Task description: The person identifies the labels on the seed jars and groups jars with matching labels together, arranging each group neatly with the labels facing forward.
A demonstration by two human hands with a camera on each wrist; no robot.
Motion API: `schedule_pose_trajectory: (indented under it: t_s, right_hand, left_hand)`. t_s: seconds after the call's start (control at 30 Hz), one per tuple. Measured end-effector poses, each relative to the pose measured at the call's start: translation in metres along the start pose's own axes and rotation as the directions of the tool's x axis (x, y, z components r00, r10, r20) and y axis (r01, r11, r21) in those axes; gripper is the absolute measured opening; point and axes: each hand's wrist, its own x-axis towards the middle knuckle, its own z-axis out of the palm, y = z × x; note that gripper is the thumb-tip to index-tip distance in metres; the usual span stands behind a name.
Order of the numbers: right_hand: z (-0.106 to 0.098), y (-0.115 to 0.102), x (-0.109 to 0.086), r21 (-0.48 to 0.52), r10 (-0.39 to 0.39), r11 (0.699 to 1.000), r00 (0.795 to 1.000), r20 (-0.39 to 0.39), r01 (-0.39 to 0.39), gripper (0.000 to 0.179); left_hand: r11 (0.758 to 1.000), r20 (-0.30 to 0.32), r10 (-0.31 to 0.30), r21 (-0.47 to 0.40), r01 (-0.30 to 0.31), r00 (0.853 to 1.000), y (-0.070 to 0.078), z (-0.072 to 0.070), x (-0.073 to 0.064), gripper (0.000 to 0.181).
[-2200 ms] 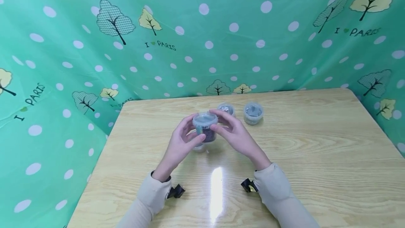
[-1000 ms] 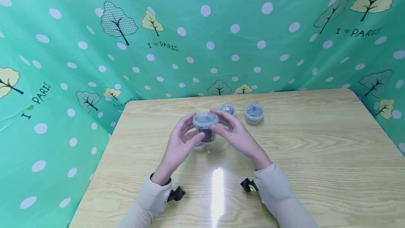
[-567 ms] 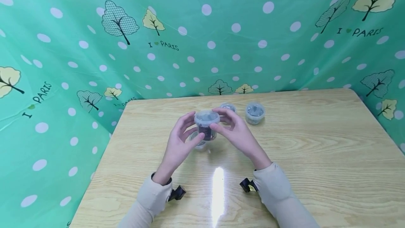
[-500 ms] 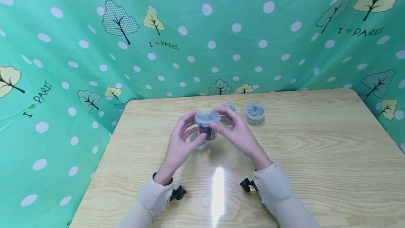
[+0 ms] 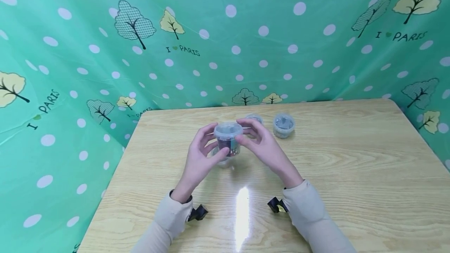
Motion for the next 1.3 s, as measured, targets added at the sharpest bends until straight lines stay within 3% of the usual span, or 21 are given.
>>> schedule_pose_trajectory:
  t_s: [0.23,0.4,0.6,0.9,1.13,1.3]
  right_hand:
    - [-0.0019,-0.0022,-0.0008,0.030,-0.006,1.000,0.999,0.042,0.005,0.049]
    - [-0.0024,-0.0017,-0.0029,0.015,0.022,1.000,0.998,0.066,-0.023,0.052]
    - [-0.0009,0.0007,-0.0036,0.023,0.000,1.000,0.997,0.077,-0.002,0.050]
    - [-0.0023,0.0023,-0.0039,0.062,-0.058,0.997,0.998,0.026,0.056,0.046]
    - [-0.0020,0.0043,-0.0029,0.040,-0.053,0.998,0.999,0.000,0.053,0.046]
    - [-0.0008,0.0048,-0.0029,0.027,-0.059,0.998,0.998,-0.004,0.059,0.048]
  left_hand:
    - [0.998,0.019,-0.003,-0.069,0.005,1.000,0.0003,-0.0045,-0.0002,0.062]
    - [0.994,0.051,0.016,-0.104,-0.011,0.999,-0.0008,-0.0038,0.0006,0.060]
    - [0.988,0.080,0.043,-0.152,-0.030,0.996,-0.0028,-0.0027,0.0003,0.061]
    - [0.989,0.100,0.048,-0.144,-0.033,0.994,-0.0037,-0.0028,0.0010,0.060]
    - [0.990,0.074,0.048,-0.134,-0.037,0.996,-0.0025,-0.0027,-0.0017,0.060]
    - [0.997,0.046,0.021,-0.081,-0.017,0.999,-0.0003,0.0009,-0.0022,0.060]
